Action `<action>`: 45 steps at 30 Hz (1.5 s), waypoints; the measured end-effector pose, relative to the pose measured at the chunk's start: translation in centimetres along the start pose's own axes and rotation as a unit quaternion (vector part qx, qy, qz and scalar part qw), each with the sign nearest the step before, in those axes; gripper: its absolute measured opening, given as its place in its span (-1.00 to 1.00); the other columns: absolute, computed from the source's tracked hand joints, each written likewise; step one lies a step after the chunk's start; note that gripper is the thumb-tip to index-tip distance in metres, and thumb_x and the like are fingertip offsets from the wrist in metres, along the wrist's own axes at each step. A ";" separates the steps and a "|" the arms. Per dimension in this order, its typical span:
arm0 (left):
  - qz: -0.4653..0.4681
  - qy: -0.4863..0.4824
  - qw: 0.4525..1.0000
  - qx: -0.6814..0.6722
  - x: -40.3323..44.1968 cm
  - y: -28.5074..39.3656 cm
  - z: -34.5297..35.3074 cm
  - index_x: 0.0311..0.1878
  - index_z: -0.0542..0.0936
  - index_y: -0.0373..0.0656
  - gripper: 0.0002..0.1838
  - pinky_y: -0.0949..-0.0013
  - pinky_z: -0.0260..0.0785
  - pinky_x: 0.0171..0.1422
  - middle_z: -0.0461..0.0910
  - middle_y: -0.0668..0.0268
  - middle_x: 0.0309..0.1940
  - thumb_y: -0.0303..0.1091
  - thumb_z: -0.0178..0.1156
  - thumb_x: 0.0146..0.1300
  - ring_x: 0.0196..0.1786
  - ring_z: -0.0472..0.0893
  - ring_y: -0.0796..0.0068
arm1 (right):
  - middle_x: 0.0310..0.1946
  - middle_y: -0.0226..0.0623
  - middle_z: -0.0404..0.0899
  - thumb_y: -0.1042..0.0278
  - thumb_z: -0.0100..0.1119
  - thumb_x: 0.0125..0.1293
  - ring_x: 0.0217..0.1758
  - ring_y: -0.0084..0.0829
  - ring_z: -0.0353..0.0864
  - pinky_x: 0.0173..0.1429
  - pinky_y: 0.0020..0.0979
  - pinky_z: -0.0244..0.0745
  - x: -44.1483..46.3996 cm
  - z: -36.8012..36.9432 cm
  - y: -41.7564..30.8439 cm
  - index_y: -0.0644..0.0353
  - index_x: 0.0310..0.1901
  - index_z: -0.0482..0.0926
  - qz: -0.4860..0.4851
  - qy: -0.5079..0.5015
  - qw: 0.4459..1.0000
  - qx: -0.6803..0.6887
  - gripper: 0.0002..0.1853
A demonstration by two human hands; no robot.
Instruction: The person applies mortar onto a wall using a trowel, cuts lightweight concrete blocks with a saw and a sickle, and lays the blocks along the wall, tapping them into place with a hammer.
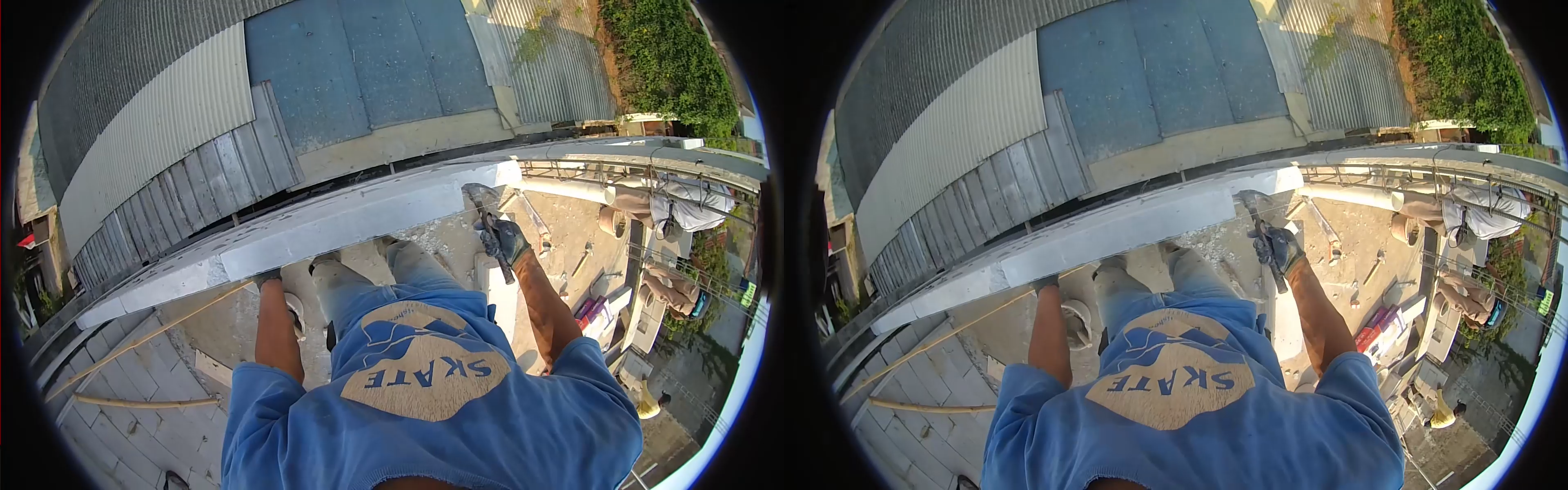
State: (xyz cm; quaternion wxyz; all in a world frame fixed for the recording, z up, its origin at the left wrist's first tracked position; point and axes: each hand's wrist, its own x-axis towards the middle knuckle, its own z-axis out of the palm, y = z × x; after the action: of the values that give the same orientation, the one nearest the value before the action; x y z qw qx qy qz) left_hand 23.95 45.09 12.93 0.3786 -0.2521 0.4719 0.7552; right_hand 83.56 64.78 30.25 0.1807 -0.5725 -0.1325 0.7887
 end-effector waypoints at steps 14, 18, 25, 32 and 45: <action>-0.009 -0.004 1.000 -0.014 -0.4 -0.2 0.6 0.18 0.52 -0.16 -0.38 0.04 0.45 0.14 0.58 0.06 0.02 0.21 -0.11 0.43 0.08 0.57 0.05 | -0.63 -0.40 0.46 -0.09 0.01 0.47 -0.70 -0.52 0.35 -0.61 -0.46 0.27 0.1 0.9 -1.8 0.31 -0.15 0.58 -0.065 0.035 0.988 -0.137 -0.50; -0.016 -0.002 1.000 -0.009 -0.5 -0.1 0.5 0.16 0.52 -0.18 -0.37 0.04 0.47 0.11 0.60 0.04 -0.02 0.23 -0.10 0.43 0.05 0.59 0.04 | -0.63 -0.41 0.44 -0.11 0.00 0.48 -0.72 -0.52 0.30 -0.62 -0.43 0.25 0.4 -0.8 -1.8 0.31 -0.16 0.57 -0.085 0.119 0.989 0.031 -0.49; -0.031 -0.018 0.999 0.021 -0.5 -0.1 1.0 0.14 0.53 -0.21 -0.35 0.05 0.51 0.05 0.62 0.00 -0.07 0.25 -0.08 0.42 0.00 0.62 0.02 | -0.63 -0.41 0.43 -0.15 0.03 0.47 -0.68 -0.57 0.33 -0.61 -0.47 0.26 -0.9 2.0 0.6 0.36 -0.17 0.57 -0.038 0.033 0.998 -0.041 -0.44; -0.211 0.086 0.958 0.172 -9.0 -0.5 1.0 0.12 0.54 -0.24 -0.33 0.06 0.56 0.00 0.65 -0.04 -0.13 0.27 -0.06 0.42 -0.05 0.65 -0.01 | -0.64 -0.37 0.45 -0.10 0.04 0.45 -0.71 -0.52 0.33 -0.61 -0.42 0.29 -1.0 0.8 2.1 0.38 -0.12 0.58 -0.071 0.110 0.991 0.035 -0.46; 0.428 -0.374 0.219 0.793 -14.2 -4.6 18.1 -0.13 0.73 -0.17 -0.64 0.15 0.57 -0.07 0.73 0.09 -0.22 -0.09 0.08 0.42 -0.21 0.71 0.05 | -0.61 -0.27 0.55 0.07 0.11 0.40 -0.71 -0.40 0.44 -0.66 -0.32 0.31 -0.8 -2.4 3.3 0.31 -0.27 0.61 -0.114 0.132 0.973 0.152 -0.62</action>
State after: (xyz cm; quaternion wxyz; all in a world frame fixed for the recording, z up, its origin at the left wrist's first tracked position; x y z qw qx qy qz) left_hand 35.58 57.94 28.79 0.1358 0.7296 0.6686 0.0473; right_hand 85.68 61.51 28.83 0.3703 -0.6184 -0.0501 0.6913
